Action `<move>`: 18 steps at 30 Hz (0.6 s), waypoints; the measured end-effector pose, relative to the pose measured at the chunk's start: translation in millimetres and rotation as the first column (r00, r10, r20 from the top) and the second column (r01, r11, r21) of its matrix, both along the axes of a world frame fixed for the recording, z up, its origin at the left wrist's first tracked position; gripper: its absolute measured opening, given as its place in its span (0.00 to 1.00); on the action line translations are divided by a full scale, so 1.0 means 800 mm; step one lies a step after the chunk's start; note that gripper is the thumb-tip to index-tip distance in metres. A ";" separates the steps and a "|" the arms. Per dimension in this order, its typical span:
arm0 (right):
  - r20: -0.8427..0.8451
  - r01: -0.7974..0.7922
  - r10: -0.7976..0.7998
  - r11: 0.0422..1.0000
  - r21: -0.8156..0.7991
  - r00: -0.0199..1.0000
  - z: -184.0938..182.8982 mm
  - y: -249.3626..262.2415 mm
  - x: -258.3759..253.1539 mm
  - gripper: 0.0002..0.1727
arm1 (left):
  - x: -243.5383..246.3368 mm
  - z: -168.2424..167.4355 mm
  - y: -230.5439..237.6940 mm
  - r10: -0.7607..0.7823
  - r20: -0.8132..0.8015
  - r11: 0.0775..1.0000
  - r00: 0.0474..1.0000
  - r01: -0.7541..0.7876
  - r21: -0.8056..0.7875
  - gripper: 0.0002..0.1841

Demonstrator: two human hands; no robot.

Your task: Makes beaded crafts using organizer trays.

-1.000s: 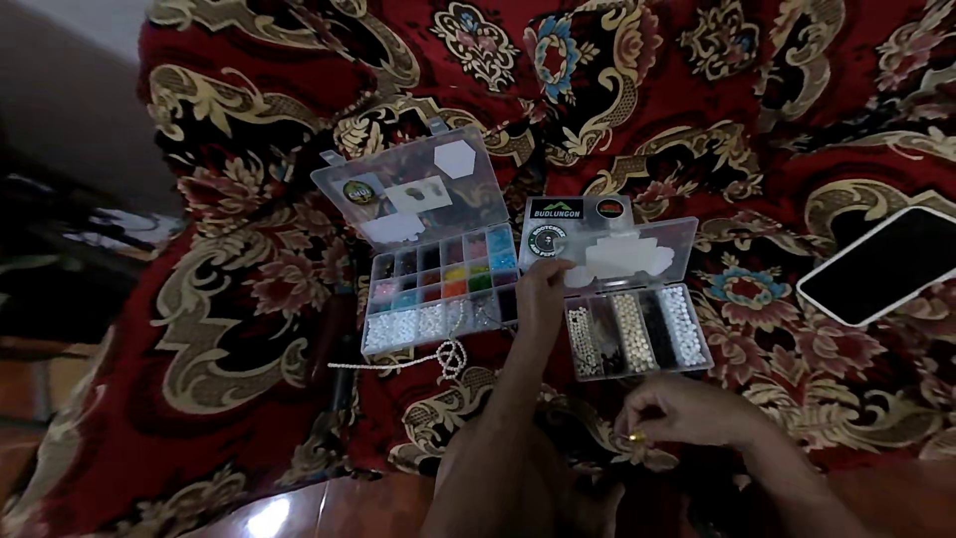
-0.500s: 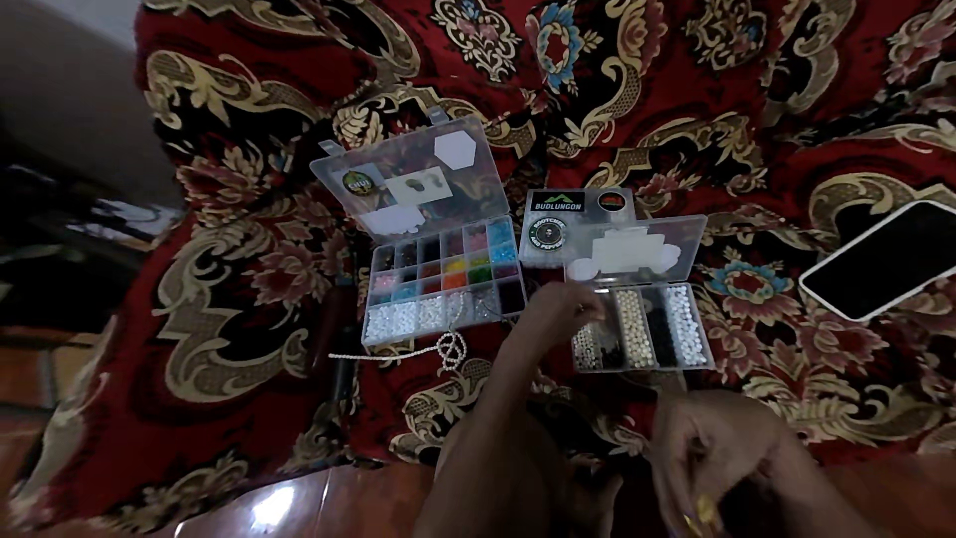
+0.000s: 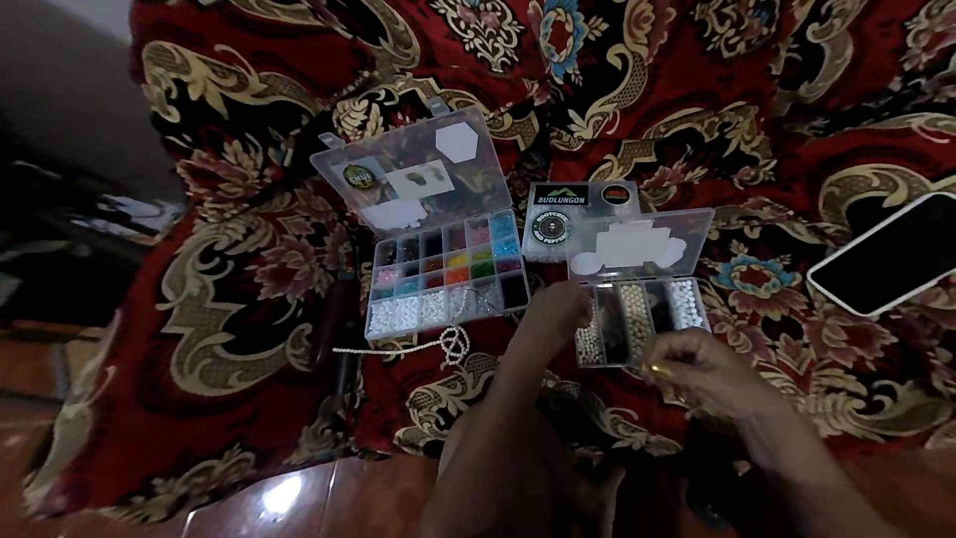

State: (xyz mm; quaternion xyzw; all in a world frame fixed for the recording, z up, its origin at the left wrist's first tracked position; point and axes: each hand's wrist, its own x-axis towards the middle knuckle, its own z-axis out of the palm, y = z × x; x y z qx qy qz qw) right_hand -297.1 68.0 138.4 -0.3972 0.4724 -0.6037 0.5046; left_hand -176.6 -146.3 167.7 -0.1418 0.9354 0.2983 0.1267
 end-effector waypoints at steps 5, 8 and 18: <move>-0.144 0.396 -0.377 0.907 0.140 0.915 0.000 -0.019 0.013 0.07 | -0.010 -0.003 0.010 0.057 0.050 0.998 0.997 -0.055 -0.041 0.10; -0.230 0.488 -0.450 0.860 0.150 0.863 0.000 -0.028 0.018 0.07 | -0.020 0.000 0.014 0.050 0.170 0.994 0.984 -0.033 -0.103 0.12; -0.268 0.550 -0.508 0.827 0.116 0.819 -0.004 -0.038 0.027 0.09 | -0.027 -0.007 0.022 0.049 0.180 0.974 0.982 -0.007 -0.225 0.13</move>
